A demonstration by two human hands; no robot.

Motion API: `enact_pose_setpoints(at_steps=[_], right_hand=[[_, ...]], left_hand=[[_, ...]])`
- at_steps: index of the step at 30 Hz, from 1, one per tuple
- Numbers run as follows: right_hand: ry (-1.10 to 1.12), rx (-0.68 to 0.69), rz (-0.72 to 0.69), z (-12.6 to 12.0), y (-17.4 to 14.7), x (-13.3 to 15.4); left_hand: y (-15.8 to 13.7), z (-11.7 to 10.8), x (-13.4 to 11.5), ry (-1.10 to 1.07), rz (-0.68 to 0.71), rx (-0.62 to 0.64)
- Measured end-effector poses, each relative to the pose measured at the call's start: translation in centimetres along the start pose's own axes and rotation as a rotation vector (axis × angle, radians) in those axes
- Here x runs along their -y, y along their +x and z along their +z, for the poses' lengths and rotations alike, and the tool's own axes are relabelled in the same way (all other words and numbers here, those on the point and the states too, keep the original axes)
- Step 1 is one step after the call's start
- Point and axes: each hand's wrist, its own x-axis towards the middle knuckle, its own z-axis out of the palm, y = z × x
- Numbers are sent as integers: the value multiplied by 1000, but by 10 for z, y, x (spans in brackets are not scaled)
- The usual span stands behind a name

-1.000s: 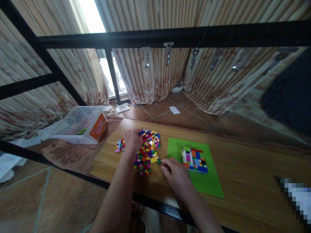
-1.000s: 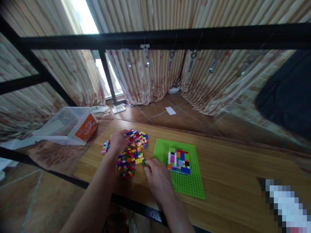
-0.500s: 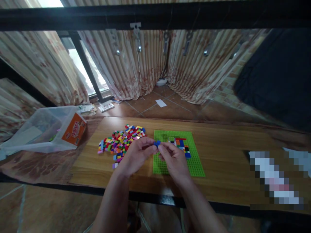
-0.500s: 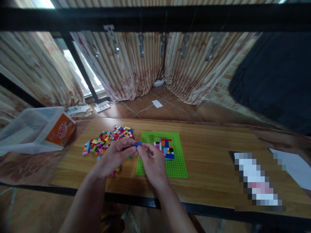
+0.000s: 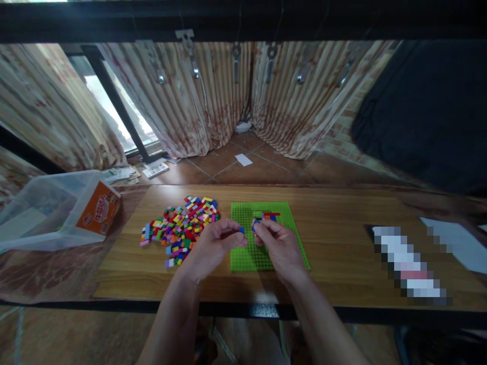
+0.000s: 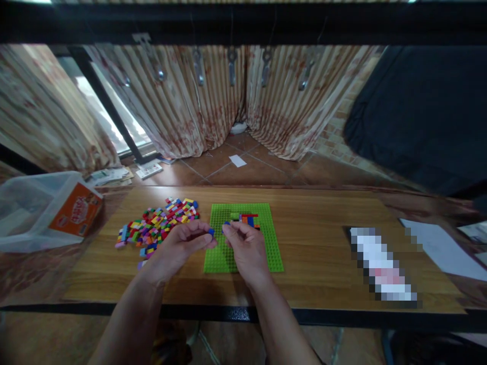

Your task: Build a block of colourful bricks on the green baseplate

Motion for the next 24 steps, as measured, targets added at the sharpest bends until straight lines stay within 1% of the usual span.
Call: enact_pose_setpoints(at_steps=[2,6,8,12,17,20,24], right_hand=[[-112,-72,-42,-14,8,0],[-438,-223,-159,-44,22,1],[-601,-253,-206,-52,26,1],[-838,-225,-276,-53,33,-4],[-1041,-179,-384,-47,41,-9],[-1106,-127,-393,-44,45,-9],[-1097,-93,-377,-42,49,-11]], left_hand=[[2,0,3,18,-7,-40],[5,0,6,103,-2,-69],[7,2,7,145,-3,-69],[10,7,11,229,-12,-73],[13,10,19,302,10,-60],[13,10,21,318,15,-46],[13,10,20,304,19,-55]])
